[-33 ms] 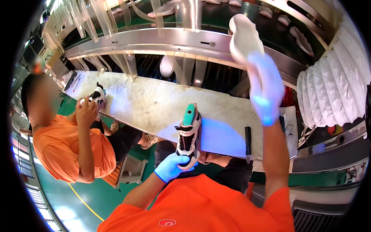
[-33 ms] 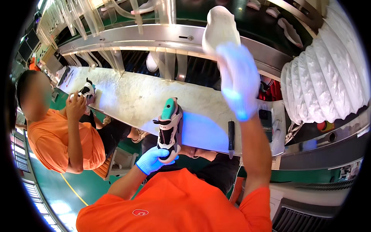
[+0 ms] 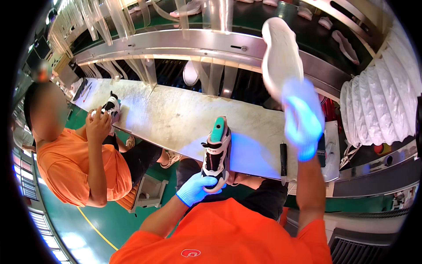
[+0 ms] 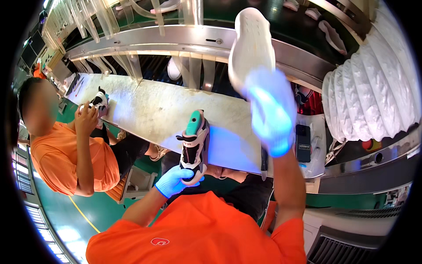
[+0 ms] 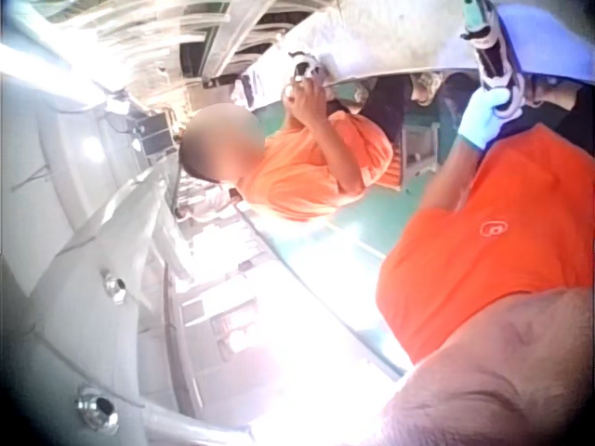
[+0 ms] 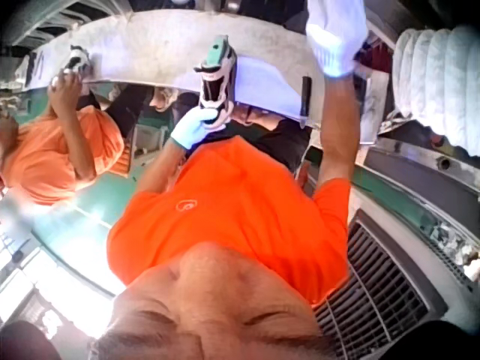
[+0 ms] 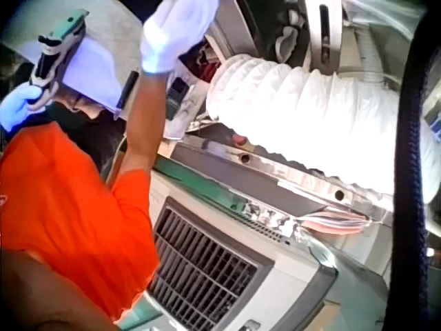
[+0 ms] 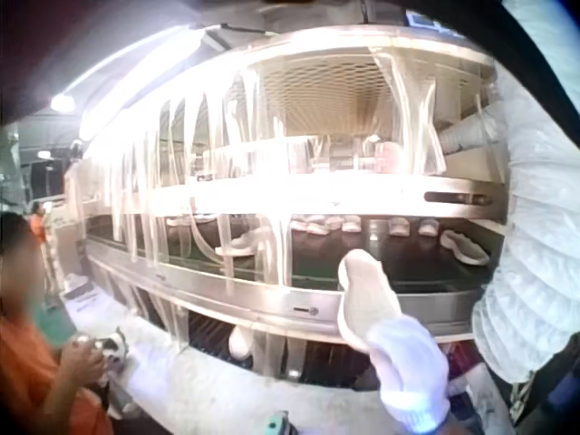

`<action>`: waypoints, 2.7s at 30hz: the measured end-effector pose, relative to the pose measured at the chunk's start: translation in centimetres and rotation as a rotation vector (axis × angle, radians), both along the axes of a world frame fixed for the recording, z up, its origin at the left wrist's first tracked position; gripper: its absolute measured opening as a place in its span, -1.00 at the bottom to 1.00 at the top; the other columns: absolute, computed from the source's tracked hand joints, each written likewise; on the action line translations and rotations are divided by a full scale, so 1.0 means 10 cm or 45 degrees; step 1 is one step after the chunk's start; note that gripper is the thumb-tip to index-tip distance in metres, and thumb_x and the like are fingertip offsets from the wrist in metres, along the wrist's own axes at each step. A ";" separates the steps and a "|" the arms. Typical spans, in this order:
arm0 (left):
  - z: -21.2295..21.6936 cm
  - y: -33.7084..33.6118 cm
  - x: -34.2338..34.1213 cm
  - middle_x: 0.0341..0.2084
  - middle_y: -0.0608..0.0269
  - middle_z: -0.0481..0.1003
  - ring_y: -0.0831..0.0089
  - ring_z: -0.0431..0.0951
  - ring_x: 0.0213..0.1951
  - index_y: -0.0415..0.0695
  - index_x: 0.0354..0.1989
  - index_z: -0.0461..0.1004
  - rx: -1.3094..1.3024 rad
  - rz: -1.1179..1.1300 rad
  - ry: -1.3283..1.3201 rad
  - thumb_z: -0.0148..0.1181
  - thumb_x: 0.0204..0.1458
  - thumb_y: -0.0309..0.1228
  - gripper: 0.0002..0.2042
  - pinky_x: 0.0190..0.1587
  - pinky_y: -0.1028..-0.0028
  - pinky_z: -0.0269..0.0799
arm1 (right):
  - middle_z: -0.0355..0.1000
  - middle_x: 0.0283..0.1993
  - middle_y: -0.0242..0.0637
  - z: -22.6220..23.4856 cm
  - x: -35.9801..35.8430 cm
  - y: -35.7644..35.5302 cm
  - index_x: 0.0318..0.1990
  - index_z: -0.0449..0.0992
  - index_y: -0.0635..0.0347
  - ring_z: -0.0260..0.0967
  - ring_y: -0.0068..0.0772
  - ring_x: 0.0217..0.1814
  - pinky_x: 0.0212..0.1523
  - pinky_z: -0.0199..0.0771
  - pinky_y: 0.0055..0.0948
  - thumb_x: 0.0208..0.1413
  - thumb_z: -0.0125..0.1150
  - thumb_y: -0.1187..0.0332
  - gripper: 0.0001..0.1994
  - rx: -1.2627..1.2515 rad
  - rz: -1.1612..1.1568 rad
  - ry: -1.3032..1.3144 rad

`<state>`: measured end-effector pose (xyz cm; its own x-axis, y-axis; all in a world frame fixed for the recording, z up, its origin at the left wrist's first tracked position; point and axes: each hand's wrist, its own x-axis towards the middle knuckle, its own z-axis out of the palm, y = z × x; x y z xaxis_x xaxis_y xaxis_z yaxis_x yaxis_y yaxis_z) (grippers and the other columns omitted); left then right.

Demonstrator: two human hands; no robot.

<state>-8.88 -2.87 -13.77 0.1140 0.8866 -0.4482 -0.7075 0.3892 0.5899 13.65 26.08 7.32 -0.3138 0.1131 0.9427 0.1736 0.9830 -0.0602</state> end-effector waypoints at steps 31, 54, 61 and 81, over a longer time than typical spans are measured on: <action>2.19 0.82 -0.03 -0.05 0.07 0.77 0.44 0.76 0.00 -0.22 0.18 0.70 0.675 -0.079 1.540 0.67 -0.09 -0.49 -0.44 0.10 0.32 0.72 | 0.68 -0.04 -0.11 -0.59 0.78 -1.89 0.03 0.68 0.37 0.70 -0.16 0.00 0.09 0.68 -0.27 0.10 0.50 0.57 -0.69 -1.116 0.116 0.084; 1.19 0.65 0.40 0.34 -0.37 0.53 -0.12 0.67 0.26 -0.31 0.05 0.63 1.396 0.028 1.481 0.29 0.33 -0.54 -0.82 0.34 0.09 0.58 | 0.57 0.01 -0.25 -0.76 0.51 -1.81 0.14 0.75 0.36 0.52 -0.34 0.04 0.13 0.53 -0.40 0.18 0.53 0.52 -0.64 -1.369 0.399 0.364; 1.26 0.30 0.64 0.37 -0.60 0.46 -0.30 0.50 0.47 -0.37 -0.03 0.61 1.270 0.381 1.003 0.40 0.30 -0.37 -0.73 0.57 -0.09 0.25 | 0.53 -0.08 -0.31 -0.83 0.42 -2.03 0.07 0.76 0.26 0.45 -0.40 -0.14 -0.11 0.49 -0.43 0.10 0.66 0.48 -0.63 -1.209 0.276 0.296; 1.27 0.12 0.71 0.39 -0.46 0.50 -0.13 0.43 0.54 -0.22 -0.26 0.60 0.953 0.464 0.818 0.59 0.08 -0.53 -0.79 0.69 -0.13 -0.01 | 0.49 -0.13 -0.24 -0.73 0.30 -2.24 0.04 0.71 0.28 0.44 -0.42 -0.26 -0.26 0.46 -0.47 0.02 0.57 0.70 -0.61 -1.132 0.188 0.201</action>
<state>-1.82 -1.71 -1.05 -0.2803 0.8950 0.3470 -0.1775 -0.4036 0.8976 16.63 3.72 -0.01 -0.2575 0.7870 0.5606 -0.0249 0.5746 -0.8181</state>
